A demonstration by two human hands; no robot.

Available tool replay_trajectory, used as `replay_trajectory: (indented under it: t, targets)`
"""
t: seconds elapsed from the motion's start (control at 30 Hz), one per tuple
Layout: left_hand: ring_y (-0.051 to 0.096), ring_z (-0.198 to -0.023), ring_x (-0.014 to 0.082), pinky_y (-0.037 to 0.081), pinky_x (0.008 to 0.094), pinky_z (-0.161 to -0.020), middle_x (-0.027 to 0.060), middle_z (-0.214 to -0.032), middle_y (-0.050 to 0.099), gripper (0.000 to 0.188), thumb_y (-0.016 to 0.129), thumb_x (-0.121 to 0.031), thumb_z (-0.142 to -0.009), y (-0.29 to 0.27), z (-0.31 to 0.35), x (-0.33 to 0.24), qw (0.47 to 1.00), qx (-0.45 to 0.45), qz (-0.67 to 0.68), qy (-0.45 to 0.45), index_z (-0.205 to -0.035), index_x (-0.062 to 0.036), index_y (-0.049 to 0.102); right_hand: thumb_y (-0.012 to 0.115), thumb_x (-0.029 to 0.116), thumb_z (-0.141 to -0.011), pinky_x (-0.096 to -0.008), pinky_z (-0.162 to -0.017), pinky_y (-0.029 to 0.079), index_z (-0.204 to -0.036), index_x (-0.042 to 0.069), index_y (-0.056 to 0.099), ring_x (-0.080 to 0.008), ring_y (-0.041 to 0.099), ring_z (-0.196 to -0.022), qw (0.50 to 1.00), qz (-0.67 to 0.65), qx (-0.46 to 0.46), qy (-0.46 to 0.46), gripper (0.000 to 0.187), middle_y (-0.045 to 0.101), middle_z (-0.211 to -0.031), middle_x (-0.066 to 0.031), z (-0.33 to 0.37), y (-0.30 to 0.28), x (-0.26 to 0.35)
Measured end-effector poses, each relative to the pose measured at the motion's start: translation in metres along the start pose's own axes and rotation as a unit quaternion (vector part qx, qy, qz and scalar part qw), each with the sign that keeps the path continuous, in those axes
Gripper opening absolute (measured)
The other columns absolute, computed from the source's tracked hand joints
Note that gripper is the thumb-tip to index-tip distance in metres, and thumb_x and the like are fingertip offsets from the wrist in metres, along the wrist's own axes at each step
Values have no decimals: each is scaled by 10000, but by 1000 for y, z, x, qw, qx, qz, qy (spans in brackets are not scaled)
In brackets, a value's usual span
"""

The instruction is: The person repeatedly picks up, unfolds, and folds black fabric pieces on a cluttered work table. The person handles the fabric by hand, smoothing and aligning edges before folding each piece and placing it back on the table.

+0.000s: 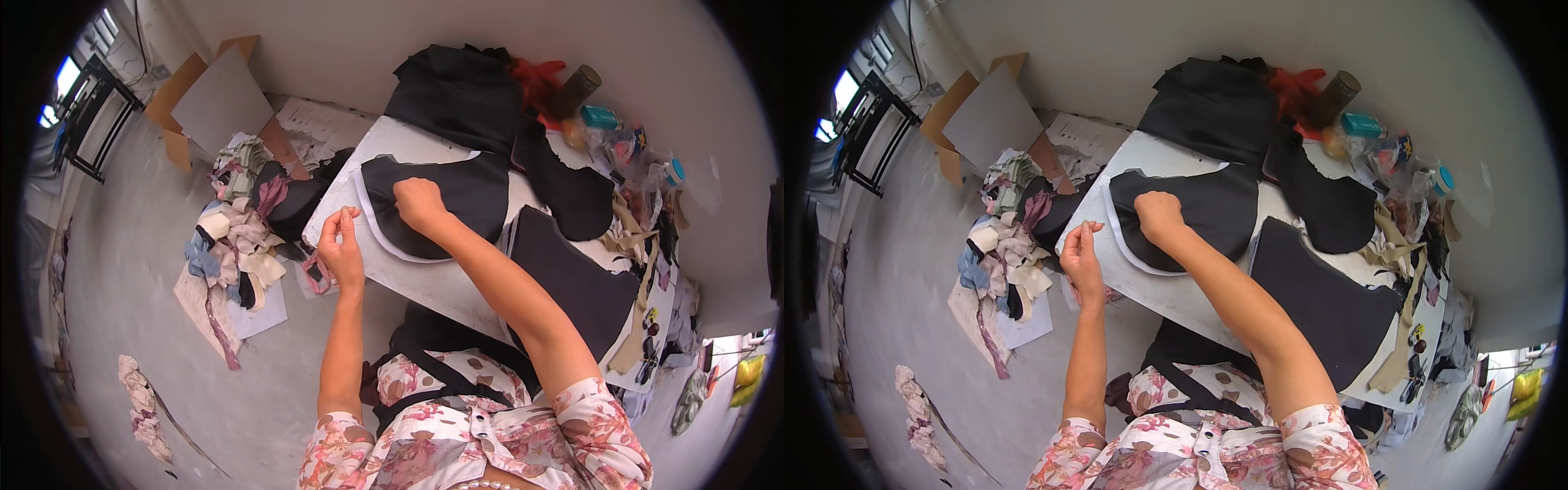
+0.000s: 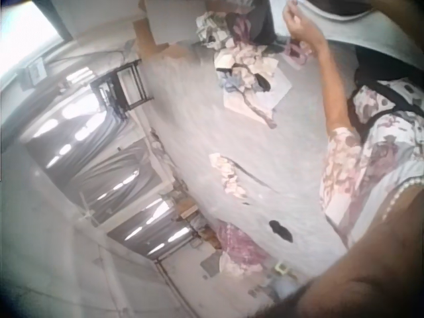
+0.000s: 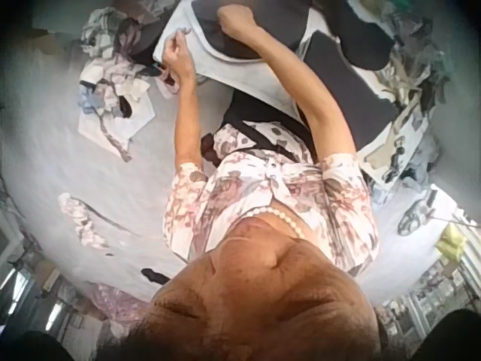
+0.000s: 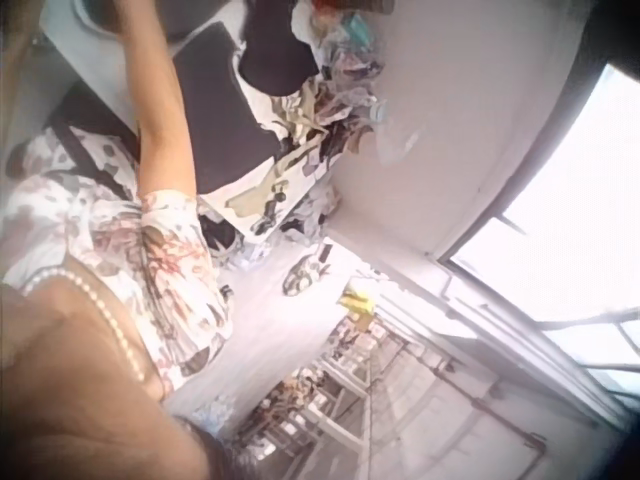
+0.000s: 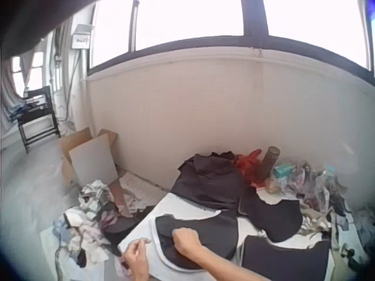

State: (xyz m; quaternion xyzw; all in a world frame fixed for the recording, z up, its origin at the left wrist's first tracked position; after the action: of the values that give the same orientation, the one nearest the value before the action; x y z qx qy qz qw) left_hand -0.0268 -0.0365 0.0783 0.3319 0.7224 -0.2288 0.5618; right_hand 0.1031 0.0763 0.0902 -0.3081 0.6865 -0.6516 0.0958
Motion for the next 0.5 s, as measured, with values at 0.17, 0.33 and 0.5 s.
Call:
replay_trajectory:
  t: [0.17, 0.33, 0.5]
  targets:
    - [633, -971, 190, 463, 301, -861, 115, -1068, 685, 240, 558, -200, -969, 16, -22, 16, 999, 29, -36, 19, -1042, -2, 672, 601, 98, -778, -437, -752, 514, -831, 37, 720, -354, 657, -838, 993, -108, 33, 16, 145, 688, -836, -168, 0, -4, -18]
    - [313, -1375, 360, 203, 580, -1088, 166, -1374, 493, 441, 590, -282, -907, 53, -18, 28, 921, 160, -314, 166, -1296, -75, 562, 567, 121, -773, -459, -740, 517, -785, 30, 695, -390, 652, -822, 988, -150, 18, 24, 157, 676, -830, -205, 5, -16, -27]
    - [279, -1401, 344, 160, 611, -1111, 162, -1460, 391, 456, 592, -250, -892, 54, -10, 49, 869, 182, -420, 189, -1318, -89, 553, 531, 136, -843, -285, -544, 516, -903, -9, 631, -125, 622, -620, 930, -348, -31, 115, 186, 612, -697, -56, 17, -63, -86]
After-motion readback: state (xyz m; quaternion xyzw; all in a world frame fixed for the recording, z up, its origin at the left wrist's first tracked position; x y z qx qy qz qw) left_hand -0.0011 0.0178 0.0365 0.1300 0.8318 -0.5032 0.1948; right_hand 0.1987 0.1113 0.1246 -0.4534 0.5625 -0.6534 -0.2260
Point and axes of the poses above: each hand's wrist, its own z-axis away from the middle knuckle, its own y-axis out of the palm, x = y × z, the point moved 5 cm from there along -z, towards the middle knuckle
